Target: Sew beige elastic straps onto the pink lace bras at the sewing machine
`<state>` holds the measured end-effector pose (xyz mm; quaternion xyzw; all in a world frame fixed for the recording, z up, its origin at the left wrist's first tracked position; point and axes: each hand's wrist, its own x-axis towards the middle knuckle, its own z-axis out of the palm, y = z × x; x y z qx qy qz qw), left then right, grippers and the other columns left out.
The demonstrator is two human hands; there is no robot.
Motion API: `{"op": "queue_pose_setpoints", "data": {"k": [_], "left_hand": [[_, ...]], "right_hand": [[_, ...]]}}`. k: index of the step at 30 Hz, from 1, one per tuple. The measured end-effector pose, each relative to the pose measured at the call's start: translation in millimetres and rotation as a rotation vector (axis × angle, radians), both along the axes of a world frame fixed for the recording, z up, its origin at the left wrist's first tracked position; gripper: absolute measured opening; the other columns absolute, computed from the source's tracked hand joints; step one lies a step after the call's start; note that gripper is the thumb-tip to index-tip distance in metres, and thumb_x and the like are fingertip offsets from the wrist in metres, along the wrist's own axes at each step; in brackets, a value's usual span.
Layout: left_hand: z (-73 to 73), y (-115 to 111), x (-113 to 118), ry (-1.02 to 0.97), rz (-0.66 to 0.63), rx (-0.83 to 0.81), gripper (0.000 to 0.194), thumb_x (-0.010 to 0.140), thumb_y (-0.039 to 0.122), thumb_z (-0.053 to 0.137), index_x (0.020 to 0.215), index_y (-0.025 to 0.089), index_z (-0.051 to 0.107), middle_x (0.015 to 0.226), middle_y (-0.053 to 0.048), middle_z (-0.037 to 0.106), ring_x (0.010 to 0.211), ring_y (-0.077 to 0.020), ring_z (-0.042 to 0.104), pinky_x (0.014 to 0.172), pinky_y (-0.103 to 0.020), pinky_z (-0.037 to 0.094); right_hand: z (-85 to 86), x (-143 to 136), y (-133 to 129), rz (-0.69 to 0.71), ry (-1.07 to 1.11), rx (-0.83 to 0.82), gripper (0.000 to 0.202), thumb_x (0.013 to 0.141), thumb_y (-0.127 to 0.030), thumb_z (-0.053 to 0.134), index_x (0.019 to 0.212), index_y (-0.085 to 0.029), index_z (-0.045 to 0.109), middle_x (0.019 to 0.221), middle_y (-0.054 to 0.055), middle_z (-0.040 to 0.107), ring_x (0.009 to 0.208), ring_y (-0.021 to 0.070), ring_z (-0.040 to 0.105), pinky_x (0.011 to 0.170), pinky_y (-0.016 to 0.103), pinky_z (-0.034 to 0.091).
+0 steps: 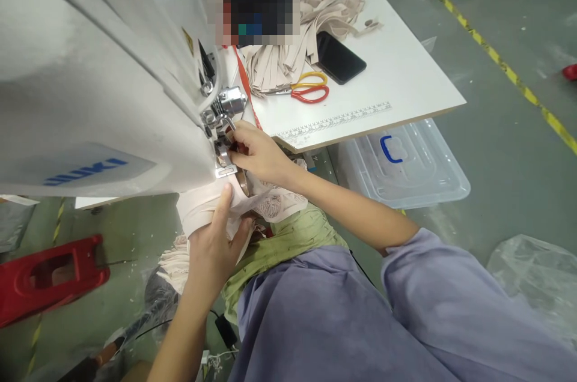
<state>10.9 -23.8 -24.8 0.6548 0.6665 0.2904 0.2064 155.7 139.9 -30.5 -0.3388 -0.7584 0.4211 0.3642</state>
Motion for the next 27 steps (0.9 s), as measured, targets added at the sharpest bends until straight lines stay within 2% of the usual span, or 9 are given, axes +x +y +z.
{"op": "queue_pose_setpoints", "data": {"k": [4,11,14,18,22,27], "left_hand": [[1.7,-0.8,0.5,0.036,-0.01,-0.027,0.063,0.09,0.034,0.066,0.15,0.025,0.049,0.097,-0.01,0.075,0.096,-0.03,0.068,0.081,-0.034,0.055],[7.5,0.4,1.9,-0.264,0.083,-0.061,0.061,0.083,0.034,0.077,0.141,0.027,0.06,0.09,-0.009,0.074,0.09,-0.0283,0.067,0.07,-0.028,0.053],[7.6,-0.2,1.7,-0.298,0.078,-0.08,0.061,0.083,0.036,0.076,0.141,0.026,0.059,0.092,-0.009,0.073,0.089,-0.0283,0.068,0.068,-0.027,0.053],[5.3,-0.2,1.0,-0.152,0.019,-0.07,0.06,0.089,0.037,0.069,0.145,0.025,0.054,0.096,-0.01,0.074,0.091,-0.0278,0.067,0.07,-0.029,0.054],[3.0,-0.4,0.8,0.071,-0.034,-0.017,0.061,0.092,0.035,0.064,0.15,0.024,0.048,0.101,-0.011,0.074,0.089,-0.0262,0.068,0.073,-0.03,0.054],[5.0,-3.9,1.0,0.343,-0.085,-0.019,0.064,0.097,0.034,0.058,0.156,0.021,0.036,0.095,-0.01,0.074,0.08,-0.0226,0.069,0.065,-0.027,0.051]], "right_hand": [[1.7,-0.2,0.8,-0.023,0.02,-0.029,0.011,0.089,-0.027,0.061,0.095,-0.022,0.069,0.102,0.006,0.068,0.102,0.0263,0.061,0.093,0.043,0.051],[1.8,1.0,2.4,-0.008,0.001,-0.04,0.015,0.089,-0.03,0.063,0.1,-0.023,0.068,0.1,0.006,0.068,0.098,0.0259,0.061,0.09,0.043,0.052],[1.8,1.1,2.5,-0.008,-0.003,-0.043,0.015,0.088,-0.029,0.062,0.1,-0.023,0.069,0.102,0.007,0.068,0.098,0.0264,0.062,0.09,0.044,0.052],[2.9,1.7,2.9,-0.007,0.006,-0.043,0.014,0.087,-0.025,0.061,0.098,-0.021,0.069,0.104,0.007,0.067,0.1,0.0264,0.061,0.091,0.043,0.051],[2.2,2.6,4.1,0.003,0.014,-0.045,0.009,0.087,-0.025,0.06,0.09,-0.019,0.066,0.101,0.006,0.065,0.092,0.0227,0.06,0.085,0.039,0.051],[-2.6,0.9,5.6,-0.014,0.109,-0.032,0.01,0.086,-0.025,0.062,0.08,-0.019,0.06,0.094,0.005,0.062,0.08,0.0189,0.057,0.076,0.035,0.05]]}}
